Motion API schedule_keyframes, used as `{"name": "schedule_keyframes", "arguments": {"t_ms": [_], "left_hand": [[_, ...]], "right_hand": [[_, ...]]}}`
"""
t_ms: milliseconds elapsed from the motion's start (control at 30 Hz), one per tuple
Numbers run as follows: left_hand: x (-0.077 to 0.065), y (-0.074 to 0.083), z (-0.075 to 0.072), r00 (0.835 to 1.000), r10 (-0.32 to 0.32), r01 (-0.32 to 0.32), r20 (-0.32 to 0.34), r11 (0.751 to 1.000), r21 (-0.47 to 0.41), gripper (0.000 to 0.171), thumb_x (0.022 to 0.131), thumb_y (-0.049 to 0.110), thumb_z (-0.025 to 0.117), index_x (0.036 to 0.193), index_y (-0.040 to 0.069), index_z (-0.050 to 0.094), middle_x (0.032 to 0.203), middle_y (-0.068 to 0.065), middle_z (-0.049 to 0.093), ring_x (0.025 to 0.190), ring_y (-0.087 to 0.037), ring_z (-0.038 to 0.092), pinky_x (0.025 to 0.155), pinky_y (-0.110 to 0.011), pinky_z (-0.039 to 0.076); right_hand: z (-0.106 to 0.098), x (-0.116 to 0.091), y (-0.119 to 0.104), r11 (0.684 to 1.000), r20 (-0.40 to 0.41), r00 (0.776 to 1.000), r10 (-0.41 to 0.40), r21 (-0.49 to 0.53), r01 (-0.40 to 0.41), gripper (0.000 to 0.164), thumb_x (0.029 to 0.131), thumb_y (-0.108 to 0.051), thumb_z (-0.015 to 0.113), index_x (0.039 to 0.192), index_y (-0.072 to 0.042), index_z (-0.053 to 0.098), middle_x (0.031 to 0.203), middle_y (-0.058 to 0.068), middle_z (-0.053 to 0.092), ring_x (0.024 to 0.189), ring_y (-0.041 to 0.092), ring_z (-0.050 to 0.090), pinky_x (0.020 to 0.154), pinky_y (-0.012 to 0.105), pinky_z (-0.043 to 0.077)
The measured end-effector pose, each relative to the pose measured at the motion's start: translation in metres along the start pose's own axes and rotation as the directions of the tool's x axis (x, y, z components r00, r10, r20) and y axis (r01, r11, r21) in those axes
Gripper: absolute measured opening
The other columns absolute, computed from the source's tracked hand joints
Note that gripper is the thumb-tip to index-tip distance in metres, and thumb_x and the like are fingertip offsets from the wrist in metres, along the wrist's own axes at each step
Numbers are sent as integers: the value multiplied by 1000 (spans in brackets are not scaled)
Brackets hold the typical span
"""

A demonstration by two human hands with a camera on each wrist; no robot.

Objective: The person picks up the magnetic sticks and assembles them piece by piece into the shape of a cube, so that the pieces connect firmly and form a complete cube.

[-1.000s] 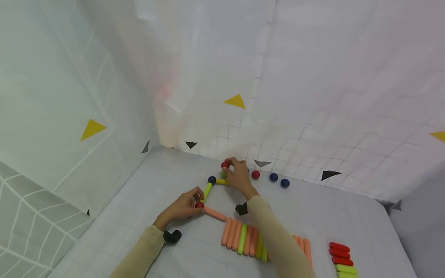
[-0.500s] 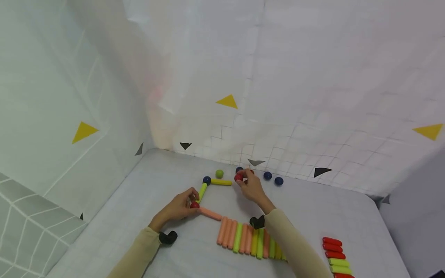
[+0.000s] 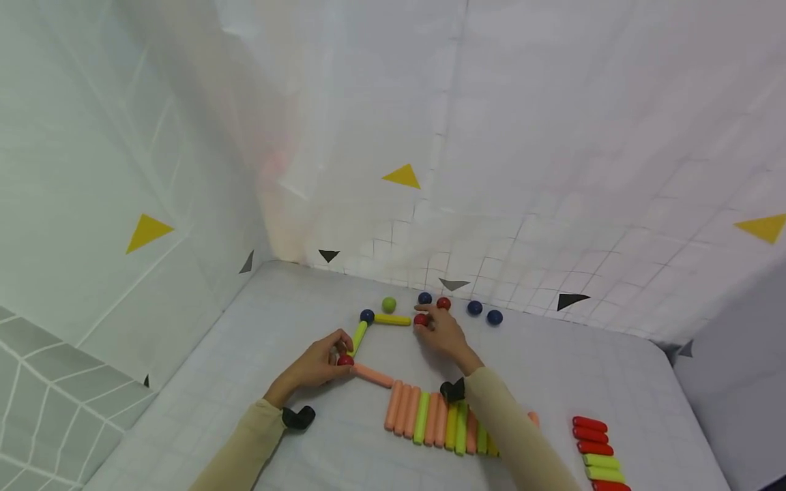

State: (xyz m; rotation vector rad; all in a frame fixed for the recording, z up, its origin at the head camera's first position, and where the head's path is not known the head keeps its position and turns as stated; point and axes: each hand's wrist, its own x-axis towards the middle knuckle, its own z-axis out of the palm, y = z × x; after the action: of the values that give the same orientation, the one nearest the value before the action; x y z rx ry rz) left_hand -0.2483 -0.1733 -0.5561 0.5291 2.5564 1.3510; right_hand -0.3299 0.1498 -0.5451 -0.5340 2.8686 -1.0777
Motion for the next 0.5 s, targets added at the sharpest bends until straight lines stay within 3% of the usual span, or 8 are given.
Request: {"name": "schedule_keyframes", "arguments": {"t_ms": [67,233,500], "left_hand": [[0,0,0,1000,7,-7,-3,1000,-3,39,93,26,84,118,15,57,103,-5,66,61,-9,51,55,-23,43],[0,0,0,1000,19,-20,-8,1000,-13,38,93,25,83,118,14,57,102,-4,66,60,-9,51,54,-23,44],[2,-1,2,1000,6,-6,-24,1000,-18,38,93,26,84,118,16,57,101,-3,66,62,-9,51,55,-23,44]], "right_hand": [[-1,4,-1,999,24,999,-32,-30,33,42,102,-17,70,142,-11,64,129,20,67,103,32,62,87,49,50],[-2,10,-5,997,83,996,-16,-68,22,36,100,-19,73,135,-15,69,125,18,63,97,27,57,80,41,45],[2,18,-8,992,116,993,5,-129,10,29,98,-23,76,125,-14,70,120,17,62,100,28,60,85,44,51]]}}
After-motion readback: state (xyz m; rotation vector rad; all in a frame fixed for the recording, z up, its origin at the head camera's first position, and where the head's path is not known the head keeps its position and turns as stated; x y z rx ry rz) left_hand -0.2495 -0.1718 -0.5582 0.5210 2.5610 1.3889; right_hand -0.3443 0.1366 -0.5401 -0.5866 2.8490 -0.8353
